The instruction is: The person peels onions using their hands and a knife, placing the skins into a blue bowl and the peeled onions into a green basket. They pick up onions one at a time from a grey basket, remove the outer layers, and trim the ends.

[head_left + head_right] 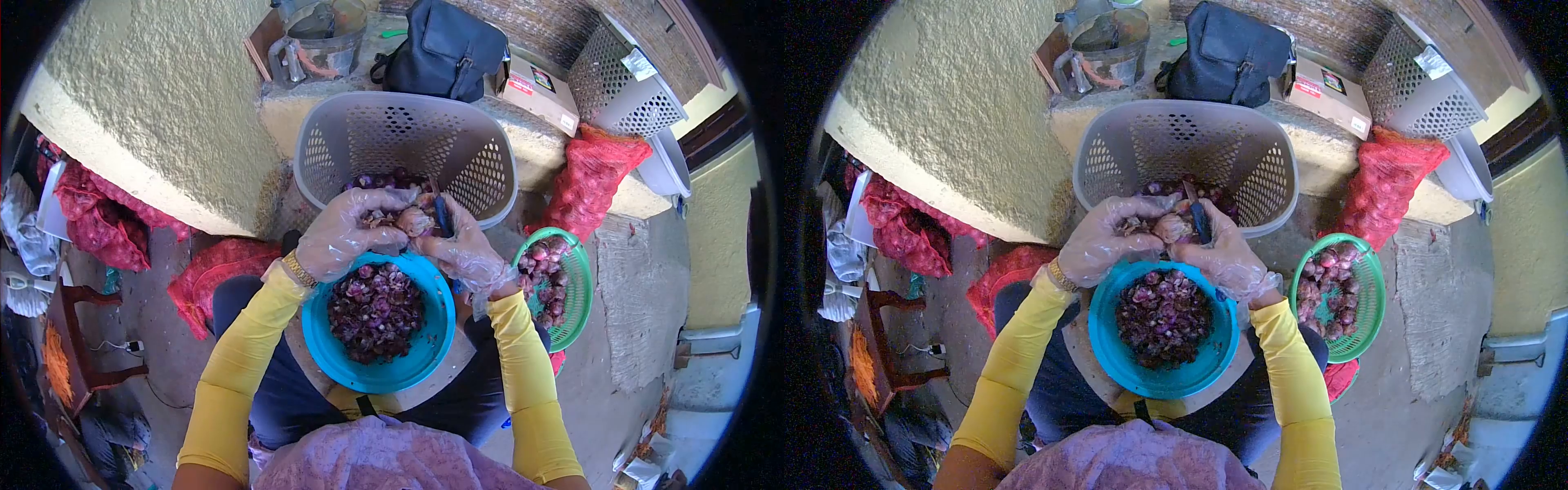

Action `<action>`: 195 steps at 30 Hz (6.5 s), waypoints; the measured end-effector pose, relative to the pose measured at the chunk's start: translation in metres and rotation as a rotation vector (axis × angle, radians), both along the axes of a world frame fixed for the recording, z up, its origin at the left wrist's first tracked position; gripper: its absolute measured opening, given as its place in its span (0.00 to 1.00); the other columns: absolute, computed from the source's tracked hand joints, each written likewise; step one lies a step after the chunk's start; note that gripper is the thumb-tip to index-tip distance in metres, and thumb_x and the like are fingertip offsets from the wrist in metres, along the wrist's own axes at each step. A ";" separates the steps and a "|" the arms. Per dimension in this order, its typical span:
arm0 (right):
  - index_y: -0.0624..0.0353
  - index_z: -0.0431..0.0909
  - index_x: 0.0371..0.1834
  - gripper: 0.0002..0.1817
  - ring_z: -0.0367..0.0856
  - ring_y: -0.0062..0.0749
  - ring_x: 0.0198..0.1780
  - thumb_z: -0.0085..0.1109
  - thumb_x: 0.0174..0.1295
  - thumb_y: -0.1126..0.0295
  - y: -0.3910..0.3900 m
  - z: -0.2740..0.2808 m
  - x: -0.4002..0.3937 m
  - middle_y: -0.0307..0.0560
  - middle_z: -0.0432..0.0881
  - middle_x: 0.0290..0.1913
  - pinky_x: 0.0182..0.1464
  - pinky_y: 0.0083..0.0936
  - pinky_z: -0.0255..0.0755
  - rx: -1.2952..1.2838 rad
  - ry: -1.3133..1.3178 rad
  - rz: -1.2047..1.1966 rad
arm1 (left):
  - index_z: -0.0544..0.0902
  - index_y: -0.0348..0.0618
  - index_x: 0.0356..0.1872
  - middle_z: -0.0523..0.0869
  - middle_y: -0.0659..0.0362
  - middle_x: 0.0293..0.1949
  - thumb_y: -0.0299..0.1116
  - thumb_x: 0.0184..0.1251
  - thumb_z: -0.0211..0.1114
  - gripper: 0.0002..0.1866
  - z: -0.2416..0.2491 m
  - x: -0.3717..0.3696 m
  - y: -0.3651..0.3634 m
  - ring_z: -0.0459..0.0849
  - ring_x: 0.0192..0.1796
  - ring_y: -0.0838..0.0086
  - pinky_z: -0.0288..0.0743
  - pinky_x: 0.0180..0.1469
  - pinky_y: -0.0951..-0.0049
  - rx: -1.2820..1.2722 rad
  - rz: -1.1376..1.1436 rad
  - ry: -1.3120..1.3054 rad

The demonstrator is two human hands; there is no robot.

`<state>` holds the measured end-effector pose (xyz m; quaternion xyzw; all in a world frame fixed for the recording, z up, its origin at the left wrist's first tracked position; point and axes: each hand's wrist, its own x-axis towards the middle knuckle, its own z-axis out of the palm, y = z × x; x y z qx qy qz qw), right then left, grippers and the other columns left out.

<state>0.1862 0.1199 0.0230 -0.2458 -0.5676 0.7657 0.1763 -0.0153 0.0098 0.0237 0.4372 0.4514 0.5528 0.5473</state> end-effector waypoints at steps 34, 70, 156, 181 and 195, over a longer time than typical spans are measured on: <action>0.62 0.75 0.62 0.32 0.81 0.20 0.52 0.80 0.54 0.76 -0.001 0.008 0.005 0.40 0.83 0.52 0.58 0.24 0.79 0.123 -0.041 -0.050 | 0.78 0.38 0.60 0.84 0.52 0.61 0.21 0.68 0.69 0.21 0.003 0.009 -0.001 0.87 0.56 0.68 0.87 0.53 0.69 -0.033 -0.059 -0.301; 0.60 0.74 0.67 0.35 0.82 0.22 0.55 0.79 0.54 0.77 0.000 0.025 0.014 0.39 0.83 0.56 0.62 0.25 0.78 0.055 0.028 -0.021 | 0.79 0.38 0.66 0.84 0.42 0.48 0.48 0.50 0.81 0.42 -0.013 0.004 -0.008 0.83 0.57 0.44 0.76 0.59 0.52 -0.115 -0.636 0.986; 0.66 0.75 0.66 0.30 0.81 0.22 0.52 0.73 0.62 0.68 0.010 0.003 0.006 0.42 0.85 0.52 0.60 0.25 0.76 0.229 -0.086 0.030 | 0.86 0.34 0.50 0.89 0.58 0.41 0.32 0.76 0.67 0.11 -0.006 -0.028 0.001 0.87 0.44 0.75 0.81 0.47 0.74 -0.137 -0.077 0.132; 0.66 0.79 0.58 0.29 0.82 0.24 0.42 0.78 0.57 0.62 0.021 -0.038 0.000 0.43 0.87 0.42 0.50 0.28 0.80 0.302 -0.167 -0.022 | 0.70 0.38 0.77 0.84 0.64 0.47 0.25 0.72 0.68 0.32 -0.016 -0.004 0.008 0.81 0.42 0.82 0.81 0.46 0.78 -0.243 -0.142 0.234; 0.68 0.82 0.55 0.27 0.85 0.33 0.44 0.72 0.57 0.60 0.022 -0.062 -0.016 0.53 0.89 0.41 0.53 0.34 0.78 0.432 -0.254 -0.154 | 0.73 0.32 0.72 0.85 0.56 0.52 0.16 0.67 0.66 0.31 -0.055 0.013 0.016 0.86 0.48 0.73 0.85 0.46 0.71 -0.067 0.075 0.310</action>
